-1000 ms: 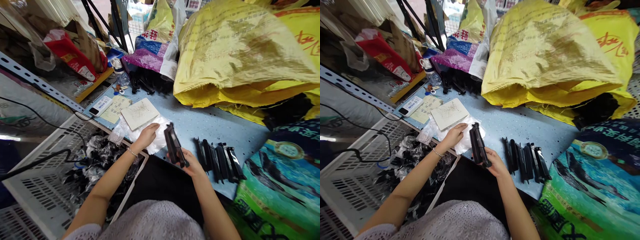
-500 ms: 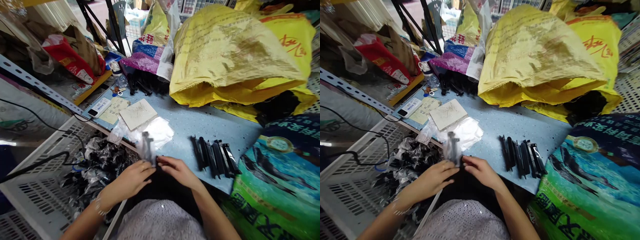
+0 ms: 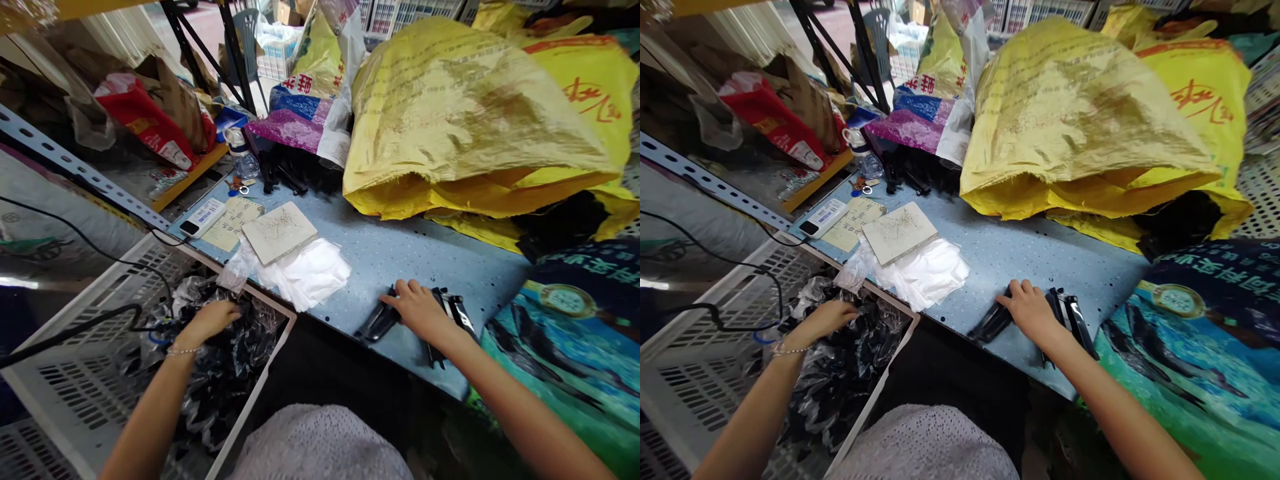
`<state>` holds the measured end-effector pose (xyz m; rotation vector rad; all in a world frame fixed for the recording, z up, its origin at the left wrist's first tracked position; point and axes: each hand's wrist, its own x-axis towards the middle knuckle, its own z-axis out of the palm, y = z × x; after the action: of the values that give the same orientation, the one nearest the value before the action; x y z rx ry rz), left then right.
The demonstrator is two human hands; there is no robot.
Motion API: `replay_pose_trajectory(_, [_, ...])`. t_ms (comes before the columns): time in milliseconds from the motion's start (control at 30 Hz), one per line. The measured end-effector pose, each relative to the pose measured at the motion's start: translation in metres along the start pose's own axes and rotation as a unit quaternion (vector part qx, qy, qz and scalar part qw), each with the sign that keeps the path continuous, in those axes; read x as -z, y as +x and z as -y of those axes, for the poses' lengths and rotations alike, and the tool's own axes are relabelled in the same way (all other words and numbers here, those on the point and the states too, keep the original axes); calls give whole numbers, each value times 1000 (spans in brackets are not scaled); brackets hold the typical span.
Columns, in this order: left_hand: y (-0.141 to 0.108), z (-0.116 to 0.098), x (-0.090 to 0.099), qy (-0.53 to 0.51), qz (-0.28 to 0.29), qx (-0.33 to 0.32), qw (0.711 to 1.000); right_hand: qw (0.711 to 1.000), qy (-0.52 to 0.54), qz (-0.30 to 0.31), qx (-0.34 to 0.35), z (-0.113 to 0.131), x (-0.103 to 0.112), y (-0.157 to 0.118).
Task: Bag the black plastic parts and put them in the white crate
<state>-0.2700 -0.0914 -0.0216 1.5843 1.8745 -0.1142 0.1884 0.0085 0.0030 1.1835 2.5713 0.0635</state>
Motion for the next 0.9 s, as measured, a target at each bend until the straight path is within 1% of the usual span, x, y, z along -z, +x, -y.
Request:
replay_pose_trajectory(33, [10, -26, -6, -24, -6, -44, 999, 1000, 10, -21, 10, 7, 2, 0])
replay_pose_trajectory(67, [21, -55, -14, -62, -31, -114, 991, 999, 29, -37, 17, 13, 4, -1])
replay_pose_trajectory(100, [32, -84, -23, -100, -79, -182, 975, 997, 57, -40, 16, 18, 4, -2])
replay_pose_trajectory(133, [43, -111, -32, -114, -133, -232, 957, 995, 94, -27, 2, 21, 3, -3])
replay_pose_trajectory(167, [54, -136, -42, -105, -177, -264, 942, 990, 139, -3, -27, 23, 2, -5])
replay_pose_trajectory(200, [64, -155, -50, -84, -203, -281, 934, 979, 190, 24, -70, 23, -1, -8])
replay_pose_trajectory(233, [73, -169, -56, -65, -216, -285, 932, 961, 247, 42, -117, 22, -4, -10])
replay_pose_trajectory(267, [81, -177, -60, -57, -212, -281, 934, 936, 312, 46, -159, 21, -7, -12])
replay_pose_trajectory(300, [88, -180, -61, -67, -196, -273, 940, 904, 383, 31, -187, 20, -11, -12])
replay_pose_trajectory(333, [94, -179, -61, -96, -174, -261, 945, 866, 459, 3, -199, 21, -14, -11])
replay_pose_trajectory(367, [98, -175, -58, -144, -151, -247, 946, 820, 536, -32, -198, 24, -16, -8])
replay_pose_trajectory(400, [103, -169, -55, -197, -129, -231, 944, 767, 610, -65, -189, 29, -17, -3])
replay_pose_trajectory(433, [106, -163, -51, -243, -113, -216, 939, 709, 677, -86, -176, 35, -18, 3])
replay_pose_trajectory(467, [109, -158, -48, -281, -101, -198, 934, 653, 734, -92, -162, 43, -17, 10])
replay_pose_trajectory(500, [111, -154, -46, -313, -93, -178, 928, 603, 779, -83, -148, 51, -16, 16])
replay_pose_trajectory(533, [113, -151, -46, -343, -88, -160, 921, 565, 812, -66, -134, 59, -15, 22])
replay_pose_trajectory(567, [115, -149, -46, -375, -86, -147, 911, 541, 831, -47, -120, 65, -13, 26])
replay_pose_trajectory(600, [116, -148, -48, -409, -86, -139, 898, 534, 838, -31, -109, 69, -11, 29])
replay_pose_trajectory(633, [117, -148, -49, -446, -86, -136, 880, 540, 835, -21, -102, 71, -10, 30])
replay_pose_trajectory(667, [117, -148, -51, -477, -84, -137, 864, 556, 825, -15, -101, 72, -10, 30])
replay_pose_trajectory(700, [116, -147, -52, -496, -82, -143, 853, 578, 809, -7, -103, 71, -10, 29])
replay_pose_trajectory(733, [115, -147, -52, -504, -81, -147, 847, 608, 787, 5, -105, 70, -11, 27])
replay_pose_trajectory(800, [110, -146, -48, -486, -96, -161, 854, 675, 728, 31, -117, 65, -13, 22])
replay_pose_trajectory(833, [106, -145, -45, -455, -116, -177, 865, 706, 696, 40, -125, 63, -15, 20])
replay_pose_trajectory(867, [102, -144, -41, -406, -143, -199, 881, 730, 669, 48, -134, 61, -16, 19])
replay_pose_trajectory(900, [98, -144, -37, -340, -173, -223, 897, 745, 649, 52, -143, 61, -17, 18])
